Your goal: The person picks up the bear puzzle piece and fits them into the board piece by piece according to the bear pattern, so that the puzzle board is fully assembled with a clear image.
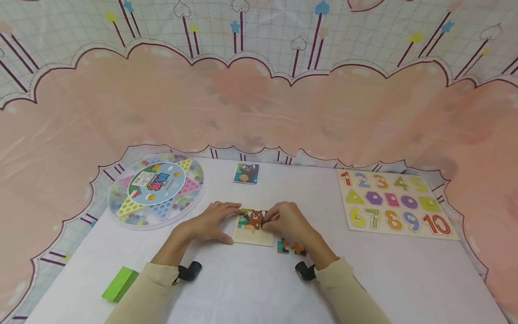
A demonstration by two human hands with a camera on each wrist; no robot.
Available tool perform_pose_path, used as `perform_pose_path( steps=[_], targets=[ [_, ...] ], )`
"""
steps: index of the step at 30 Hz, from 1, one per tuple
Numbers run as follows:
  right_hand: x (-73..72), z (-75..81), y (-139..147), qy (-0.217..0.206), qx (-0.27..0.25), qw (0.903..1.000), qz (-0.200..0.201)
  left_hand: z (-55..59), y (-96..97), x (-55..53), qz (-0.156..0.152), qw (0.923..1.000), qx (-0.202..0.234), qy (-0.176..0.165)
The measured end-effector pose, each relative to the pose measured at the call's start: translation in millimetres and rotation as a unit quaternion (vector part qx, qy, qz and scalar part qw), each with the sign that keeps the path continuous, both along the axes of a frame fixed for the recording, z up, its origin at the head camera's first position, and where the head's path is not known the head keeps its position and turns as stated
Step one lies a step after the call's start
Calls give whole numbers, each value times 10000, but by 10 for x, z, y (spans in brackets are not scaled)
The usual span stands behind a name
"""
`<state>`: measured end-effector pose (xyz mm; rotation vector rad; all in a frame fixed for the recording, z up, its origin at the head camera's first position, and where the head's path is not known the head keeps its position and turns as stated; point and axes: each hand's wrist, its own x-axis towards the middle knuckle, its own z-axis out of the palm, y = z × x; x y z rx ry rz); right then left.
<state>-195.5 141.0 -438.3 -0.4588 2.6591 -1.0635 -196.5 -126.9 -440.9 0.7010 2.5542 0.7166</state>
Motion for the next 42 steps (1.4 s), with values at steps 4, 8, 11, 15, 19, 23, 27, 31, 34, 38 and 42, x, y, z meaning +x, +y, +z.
perform_pose_path(
  steps=[4, 8, 11, 15, 19, 23, 27, 31, 34, 38, 42],
  targets=[
    [21, -48, -2, 78, -11, 9999, 85, -2, -2, -3, 0, 10000, -40, 41],
    [27, -75, -24, -50, -158, 9999, 27, -3, -5, -9, 7, 10000, -45, 55],
    [27, -83, -39, -82, -195, 9998, -11, -1, -3, -14, -13, 10000, -50, 42],
    [27, -73, -58, -61, -129, 9999, -35, -5, -2, -20, -43, 9999, -75, 60],
    [26, -56, -83, -34, 86, 9999, -46, -4, -2, -20, -48, 9999, -86, 69],
    [19, -45, -102, 47, 470, 9988, -110, -3, -5, -17, -17, 10000, -46, 49],
    [6, -47, -107, 109, 860, 9961, -181, -11, -4, -16, -17, 10000, -37, 57],
    [-15, -63, -96, 66, 995, 9949, -164, -27, 2, -16, -40, 10000, -19, 51],
    [-37, -66, -83, -38, 972, 9952, -139, -30, 5, -21, -51, 10000, -8, 52],
    [-67, -60, -64, -169, 880, 9959, -97, -7, 5, -31, -51, 10000, 21, 65],
    [-45, -45, -48, -422, 651, 9970, -56, -8, 10, -12, -42, 10000, 25, -16]
  ],
)
